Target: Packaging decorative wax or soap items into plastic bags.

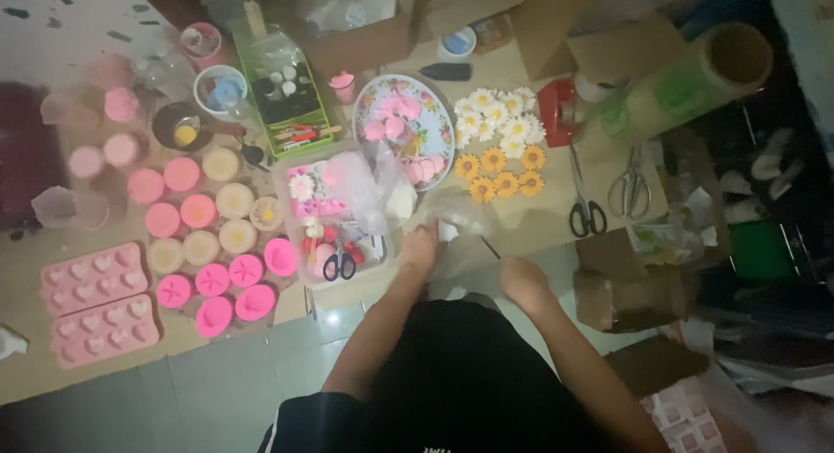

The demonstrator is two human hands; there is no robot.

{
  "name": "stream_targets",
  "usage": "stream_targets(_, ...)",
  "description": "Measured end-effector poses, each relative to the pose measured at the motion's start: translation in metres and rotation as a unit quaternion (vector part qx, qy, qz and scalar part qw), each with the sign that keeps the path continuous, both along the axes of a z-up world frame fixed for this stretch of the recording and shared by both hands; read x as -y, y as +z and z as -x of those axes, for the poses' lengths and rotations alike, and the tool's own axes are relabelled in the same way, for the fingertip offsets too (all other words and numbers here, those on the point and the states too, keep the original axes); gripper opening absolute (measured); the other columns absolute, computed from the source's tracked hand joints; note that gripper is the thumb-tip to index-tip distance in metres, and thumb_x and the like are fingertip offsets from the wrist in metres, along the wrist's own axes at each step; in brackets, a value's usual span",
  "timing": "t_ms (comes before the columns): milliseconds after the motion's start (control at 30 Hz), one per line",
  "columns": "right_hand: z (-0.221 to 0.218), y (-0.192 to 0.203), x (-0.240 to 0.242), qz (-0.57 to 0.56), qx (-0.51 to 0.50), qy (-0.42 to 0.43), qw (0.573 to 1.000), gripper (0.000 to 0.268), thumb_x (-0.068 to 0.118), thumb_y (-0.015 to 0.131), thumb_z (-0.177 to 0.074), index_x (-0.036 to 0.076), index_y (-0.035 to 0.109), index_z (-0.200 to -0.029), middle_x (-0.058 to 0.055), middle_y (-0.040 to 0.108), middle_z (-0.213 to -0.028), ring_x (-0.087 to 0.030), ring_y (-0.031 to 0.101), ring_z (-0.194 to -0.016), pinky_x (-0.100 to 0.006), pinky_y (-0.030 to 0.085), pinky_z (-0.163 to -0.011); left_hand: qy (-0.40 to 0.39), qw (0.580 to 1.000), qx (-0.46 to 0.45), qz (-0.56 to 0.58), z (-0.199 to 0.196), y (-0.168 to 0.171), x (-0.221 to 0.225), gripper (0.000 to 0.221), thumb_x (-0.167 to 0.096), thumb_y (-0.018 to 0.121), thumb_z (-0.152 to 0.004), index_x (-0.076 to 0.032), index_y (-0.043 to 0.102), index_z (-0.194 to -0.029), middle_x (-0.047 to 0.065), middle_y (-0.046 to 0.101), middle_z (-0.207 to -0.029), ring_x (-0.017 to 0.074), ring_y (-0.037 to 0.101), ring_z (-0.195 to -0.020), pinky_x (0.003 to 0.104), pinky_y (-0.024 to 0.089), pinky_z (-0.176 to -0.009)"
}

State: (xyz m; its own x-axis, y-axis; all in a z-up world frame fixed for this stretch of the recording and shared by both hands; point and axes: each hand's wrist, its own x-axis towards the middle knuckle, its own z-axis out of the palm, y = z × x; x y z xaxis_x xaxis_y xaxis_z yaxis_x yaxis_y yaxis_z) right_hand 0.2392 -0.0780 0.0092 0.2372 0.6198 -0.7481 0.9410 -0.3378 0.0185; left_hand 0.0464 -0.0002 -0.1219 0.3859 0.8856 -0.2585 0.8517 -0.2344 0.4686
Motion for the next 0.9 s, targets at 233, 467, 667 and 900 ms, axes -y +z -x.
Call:
stream_targets(233,0.028,0.052,-0.005,-0.122,-0.071,0.041,0.989,0.023,0.015,0.053,-0.096,0.003,0.068,-0.109,-0.021,0.073,-0.101,-0.04,0.07,-0.099,-0.051,0.054,-0.087,0.06,0.995,0.067,0.032,0.001,-0.034,0.005,0.047,-0.014,0.075,-0.083,-0.001,0.056,-0.124,0.027,0.071,-0.102,0.0443,0.071,-0.095,0.052,0.058,-0.084)
stream_targets(467,0.033,0.048,-0.018,-0.088,-0.071,0.037,0.993,0.022,0.011,0.055,-0.093,0.002,0.07,-0.107,-0.022,0.073,-0.101,-0.04,0.071,-0.101,-0.05,0.055,-0.088,0.079,0.985,0.124,0.09,0.003,-0.026,0.008,0.07,-0.02,0.084,-0.074,0.005,0.052,-0.131,0.031,0.07,-0.1,0.0467,0.069,-0.097,0.05,0.057,-0.087)
stream_targets(667,0.02,-0.004,-0.056,-0.008,-0.028,0.065,0.997,0.027,0.017,0.055,-0.092,0.003,0.077,-0.1,-0.025,0.074,-0.103,-0.042,0.073,-0.098,-0.049,0.058,-0.087,0.114,0.973,0.192,0.066,0.003,-0.029,0.012,0.069,-0.016,0.082,-0.074,0.006,0.054,-0.133,0.031,0.07,-0.1,0.0484,0.069,-0.095,0.051,0.056,-0.085)
stream_targets(900,0.036,-0.023,-0.129,0.008,-0.066,0.161,0.985,0.028,0.017,0.056,-0.088,0.001,0.077,-0.097,-0.023,0.076,-0.092,-0.035,0.077,-0.09,-0.046,0.059,-0.082,0.122,0.969,0.211,0.038,-0.002,-0.05,0.014,0.063,-0.014,0.081,-0.074,0.003,0.058,-0.13,0.03,0.071,-0.103,0.0469,0.07,-0.096,0.05,0.057,-0.086)
